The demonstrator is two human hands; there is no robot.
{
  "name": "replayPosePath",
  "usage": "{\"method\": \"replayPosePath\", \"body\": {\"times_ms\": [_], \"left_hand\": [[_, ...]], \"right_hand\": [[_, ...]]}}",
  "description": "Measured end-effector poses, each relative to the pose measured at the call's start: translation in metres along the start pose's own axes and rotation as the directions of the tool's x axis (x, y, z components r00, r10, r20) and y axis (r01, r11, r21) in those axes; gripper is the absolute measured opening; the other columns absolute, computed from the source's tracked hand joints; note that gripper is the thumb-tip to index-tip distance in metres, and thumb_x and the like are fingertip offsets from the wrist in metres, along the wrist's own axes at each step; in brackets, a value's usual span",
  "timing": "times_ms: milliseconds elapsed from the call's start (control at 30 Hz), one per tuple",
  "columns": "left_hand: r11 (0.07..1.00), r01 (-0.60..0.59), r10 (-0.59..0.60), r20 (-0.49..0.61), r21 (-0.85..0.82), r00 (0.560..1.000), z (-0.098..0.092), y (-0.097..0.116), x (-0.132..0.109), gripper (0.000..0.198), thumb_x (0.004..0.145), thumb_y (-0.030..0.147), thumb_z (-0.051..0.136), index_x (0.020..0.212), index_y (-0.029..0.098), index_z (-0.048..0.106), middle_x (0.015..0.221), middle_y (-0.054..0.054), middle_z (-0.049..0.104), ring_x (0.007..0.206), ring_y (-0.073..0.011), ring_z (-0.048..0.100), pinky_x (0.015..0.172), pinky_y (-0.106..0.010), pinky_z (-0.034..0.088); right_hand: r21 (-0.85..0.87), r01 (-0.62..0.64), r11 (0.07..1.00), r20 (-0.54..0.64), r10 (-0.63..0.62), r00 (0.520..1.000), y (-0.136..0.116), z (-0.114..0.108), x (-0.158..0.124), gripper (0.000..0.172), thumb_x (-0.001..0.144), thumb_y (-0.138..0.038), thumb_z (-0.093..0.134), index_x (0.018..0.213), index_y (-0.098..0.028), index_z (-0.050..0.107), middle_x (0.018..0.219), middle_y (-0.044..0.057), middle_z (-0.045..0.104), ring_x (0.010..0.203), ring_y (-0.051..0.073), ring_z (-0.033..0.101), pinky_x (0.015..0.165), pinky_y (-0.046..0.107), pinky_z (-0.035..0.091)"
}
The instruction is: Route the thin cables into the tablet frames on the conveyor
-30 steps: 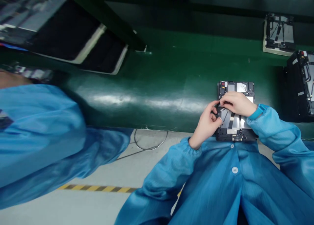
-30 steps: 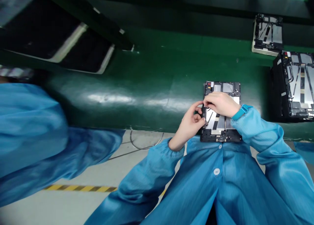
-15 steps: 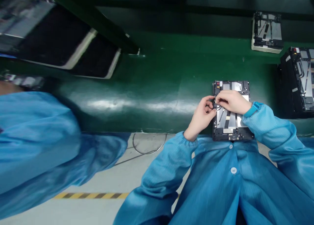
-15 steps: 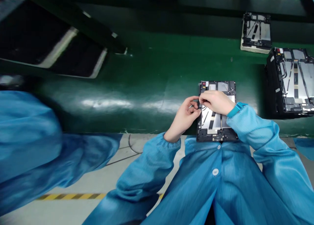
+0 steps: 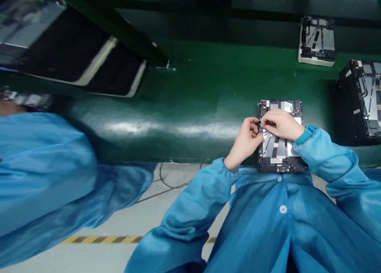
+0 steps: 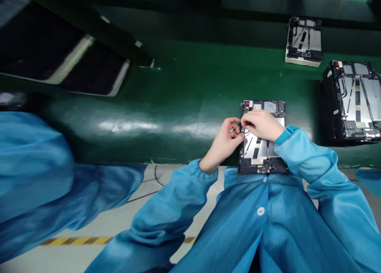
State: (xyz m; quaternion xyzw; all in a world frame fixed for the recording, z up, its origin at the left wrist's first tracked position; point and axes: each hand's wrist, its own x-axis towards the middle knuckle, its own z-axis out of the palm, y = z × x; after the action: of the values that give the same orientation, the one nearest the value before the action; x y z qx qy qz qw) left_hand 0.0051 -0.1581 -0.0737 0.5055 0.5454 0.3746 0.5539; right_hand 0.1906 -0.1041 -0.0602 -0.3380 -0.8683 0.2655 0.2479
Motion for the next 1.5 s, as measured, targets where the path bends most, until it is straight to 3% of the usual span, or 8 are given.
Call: {"method": "replayPosePath", "body": {"times_ms": [167, 367, 633, 900, 1233, 1500], "left_hand": [[0.998, 0.039, -0.042, 0.064, 0.05, 0.997, -0.007, 0.005, 0.011, 0.055, 0.067, 0.006, 0.065, 0.117, 0.021, 0.048, 0.077, 0.009, 0.049, 0.064, -0.0077, 0.05, 0.063, -0.02, 0.041], [0.992, 0.009, -0.017, 0.061, 0.123, 0.998, -0.011, 0.007, 0.024, 0.047, 0.07, 0.01, 0.067, 0.113, 0.02, 0.051, 0.075, 0.009, 0.051, 0.065, -0.0086, 0.051, 0.065, -0.021, 0.041], [0.992, 0.004, -0.013, 0.067, 0.128, 0.998, -0.011, 0.009, 0.025, 0.037, 0.076, 0.014, 0.064, 0.111, 0.02, 0.051, 0.077, 0.008, 0.05, 0.059, -0.007, 0.045, 0.057, -0.019, 0.035], [0.986, 0.113, -0.116, 0.016, 0.119, 0.993, -0.008, 0.016, 0.027, 0.045, 0.07, 0.009, 0.067, 0.109, 0.022, 0.049, 0.069, 0.011, 0.049, 0.05, -0.0057, 0.042, 0.05, -0.019, 0.032], [0.965, 0.225, -0.23, 0.022, 0.134, 0.973, -0.007, 0.031, 0.035, 0.049, 0.066, 0.005, 0.067, 0.106, 0.024, 0.046, 0.062, 0.015, 0.046, 0.041, -0.0049, 0.038, 0.039, -0.017, 0.026], [0.963, 0.255, -0.25, 0.063, -0.091, 0.966, -0.009, 0.037, 0.058, 0.047, 0.066, 0.001, 0.065, 0.101, 0.023, 0.044, 0.058, 0.015, 0.047, 0.038, -0.0032, 0.037, 0.038, -0.016, 0.022]], "right_hand": [[-0.041, -0.073, 0.997, 0.033, 0.074, 0.997, 0.003, -0.008, 0.014, 0.014, 0.083, -0.007, 0.063, 0.083, -0.02, 0.068, 0.082, 0.003, 0.07, 0.08, 0.019, 0.061, 0.079, 0.03, 0.043], [0.01, -0.155, 0.988, 0.027, 0.154, 0.988, 0.008, -0.008, 0.02, 0.01, 0.086, -0.01, 0.065, 0.086, -0.02, 0.07, 0.083, 0.001, 0.073, 0.076, 0.016, 0.063, 0.074, 0.026, 0.042], [0.038, -0.147, 0.988, -0.009, 0.147, 0.989, 0.009, -0.003, 0.019, 0.012, 0.084, -0.009, 0.065, 0.085, -0.02, 0.071, 0.086, 0.001, 0.074, 0.075, 0.015, 0.063, 0.074, 0.027, 0.042], [0.031, -0.136, 0.99, 0.001, 0.136, 0.991, 0.009, -0.002, 0.02, 0.013, 0.084, -0.009, 0.065, 0.086, -0.021, 0.069, 0.086, 0.001, 0.073, 0.08, 0.017, 0.063, 0.076, 0.028, 0.042], [0.045, -0.246, 0.968, -0.166, 0.25, 0.954, 0.012, -0.002, 0.023, 0.013, 0.084, -0.011, 0.069, 0.092, -0.022, 0.069, 0.085, 0.001, 0.072, 0.083, 0.02, 0.061, 0.08, 0.031, 0.044], [0.095, -0.281, 0.955, -0.202, 0.295, 0.934, 0.01, -0.004, 0.023, 0.016, 0.08, -0.01, 0.068, 0.091, -0.021, 0.068, 0.084, 0.001, 0.073, 0.08, 0.018, 0.063, 0.077, 0.03, 0.045]]}}
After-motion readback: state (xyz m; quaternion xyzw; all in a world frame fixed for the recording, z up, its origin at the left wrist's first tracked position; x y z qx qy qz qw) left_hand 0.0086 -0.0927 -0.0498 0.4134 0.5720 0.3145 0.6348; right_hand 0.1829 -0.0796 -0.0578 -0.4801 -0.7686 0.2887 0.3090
